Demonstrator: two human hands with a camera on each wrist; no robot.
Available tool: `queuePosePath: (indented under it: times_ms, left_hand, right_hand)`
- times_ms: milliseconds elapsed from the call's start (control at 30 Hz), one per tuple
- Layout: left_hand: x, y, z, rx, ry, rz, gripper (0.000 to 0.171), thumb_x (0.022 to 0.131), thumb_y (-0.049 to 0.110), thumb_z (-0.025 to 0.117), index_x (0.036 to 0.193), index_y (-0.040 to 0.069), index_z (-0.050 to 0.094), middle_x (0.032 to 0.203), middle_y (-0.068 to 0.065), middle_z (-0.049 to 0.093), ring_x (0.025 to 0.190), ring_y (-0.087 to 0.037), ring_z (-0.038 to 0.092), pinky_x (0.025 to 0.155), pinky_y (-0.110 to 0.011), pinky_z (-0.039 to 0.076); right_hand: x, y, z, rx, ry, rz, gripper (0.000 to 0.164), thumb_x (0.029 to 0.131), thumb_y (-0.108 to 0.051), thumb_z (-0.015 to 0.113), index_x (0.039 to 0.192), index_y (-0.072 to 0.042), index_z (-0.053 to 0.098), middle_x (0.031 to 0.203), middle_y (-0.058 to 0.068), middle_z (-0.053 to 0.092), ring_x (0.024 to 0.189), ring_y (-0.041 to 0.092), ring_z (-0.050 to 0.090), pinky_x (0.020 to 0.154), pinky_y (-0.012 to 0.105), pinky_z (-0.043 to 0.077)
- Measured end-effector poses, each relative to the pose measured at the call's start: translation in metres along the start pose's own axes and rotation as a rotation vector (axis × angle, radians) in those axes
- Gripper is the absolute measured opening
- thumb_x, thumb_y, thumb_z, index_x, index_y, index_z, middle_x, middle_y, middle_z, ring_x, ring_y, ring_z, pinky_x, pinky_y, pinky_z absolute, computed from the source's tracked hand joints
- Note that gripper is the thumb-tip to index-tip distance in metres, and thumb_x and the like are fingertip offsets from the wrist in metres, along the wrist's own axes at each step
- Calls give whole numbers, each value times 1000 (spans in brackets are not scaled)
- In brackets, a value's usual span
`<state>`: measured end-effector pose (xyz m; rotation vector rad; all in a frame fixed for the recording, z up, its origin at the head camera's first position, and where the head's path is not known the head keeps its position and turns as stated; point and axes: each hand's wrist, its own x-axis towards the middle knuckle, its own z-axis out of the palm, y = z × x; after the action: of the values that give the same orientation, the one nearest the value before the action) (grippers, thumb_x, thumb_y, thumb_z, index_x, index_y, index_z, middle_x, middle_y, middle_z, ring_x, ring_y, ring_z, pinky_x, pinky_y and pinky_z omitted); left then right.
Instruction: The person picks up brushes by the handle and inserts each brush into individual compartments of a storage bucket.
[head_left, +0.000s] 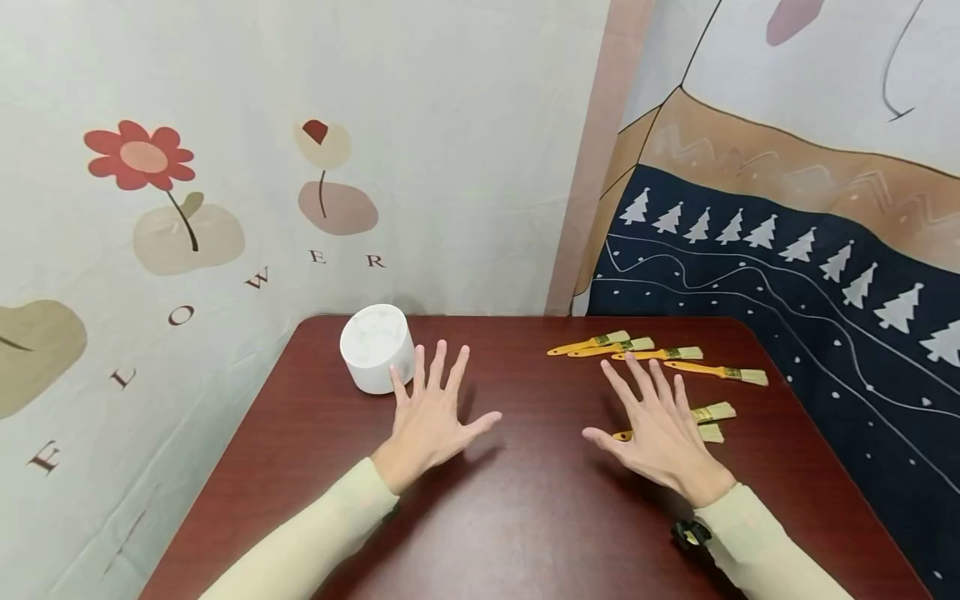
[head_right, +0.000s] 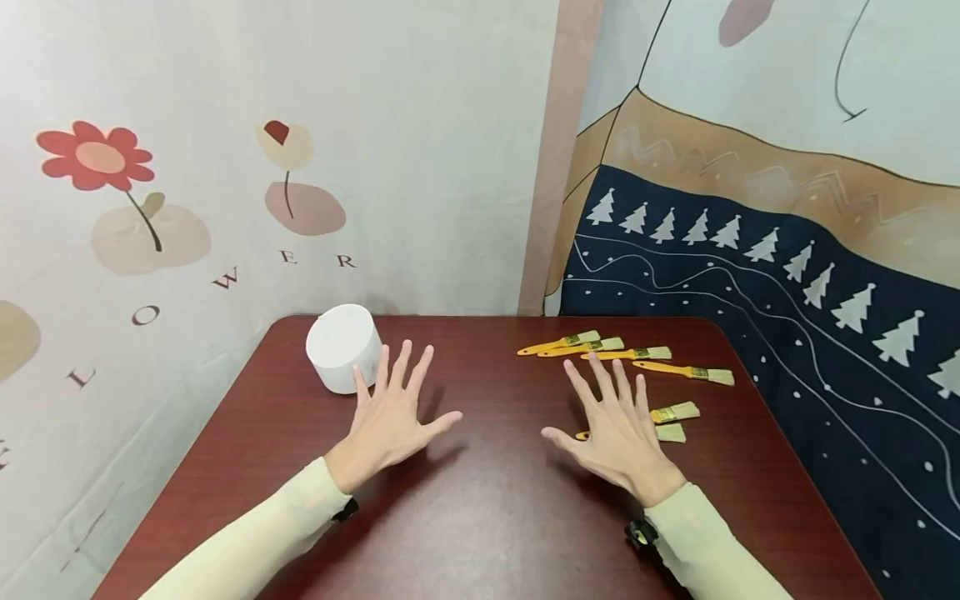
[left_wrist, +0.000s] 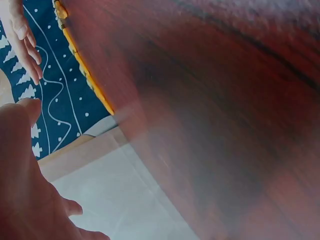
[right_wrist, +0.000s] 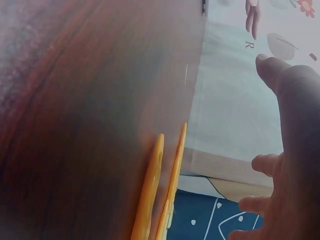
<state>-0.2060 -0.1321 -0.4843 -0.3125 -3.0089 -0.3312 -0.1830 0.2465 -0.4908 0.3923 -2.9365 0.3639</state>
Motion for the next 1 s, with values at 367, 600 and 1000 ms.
queuePosePath:
  times_ms: [367,600,1000]
  left_hand:
    - [5,-12,-9,10,102,5,117,100,93,57,189,35,7,199,-9,7,184,-51,3,140,-87,3]
    - [12,-25,-20,-7,208,0,114,101,83,66,189,28,19,197,-16,16,183,-53,8,140,-86,4]
    - [28,-69,-32,-129,345,-108,116,99,69,79,187,19,23,196,-20,18,181,-58,10,136,-91,1]
  right_hand:
    - [7,-1,-1,12,25,-12,110,99,-86,68,187,-33,28,194,18,23,175,59,24,138,86,17]
    - [14,-6,-1,28,40,-39,109,100,-82,70,187,-35,25,193,17,26,174,55,29,139,83,19]
    - [21,-14,-3,57,51,-62,105,102,-76,74,185,-27,32,191,18,31,175,51,31,139,81,27]
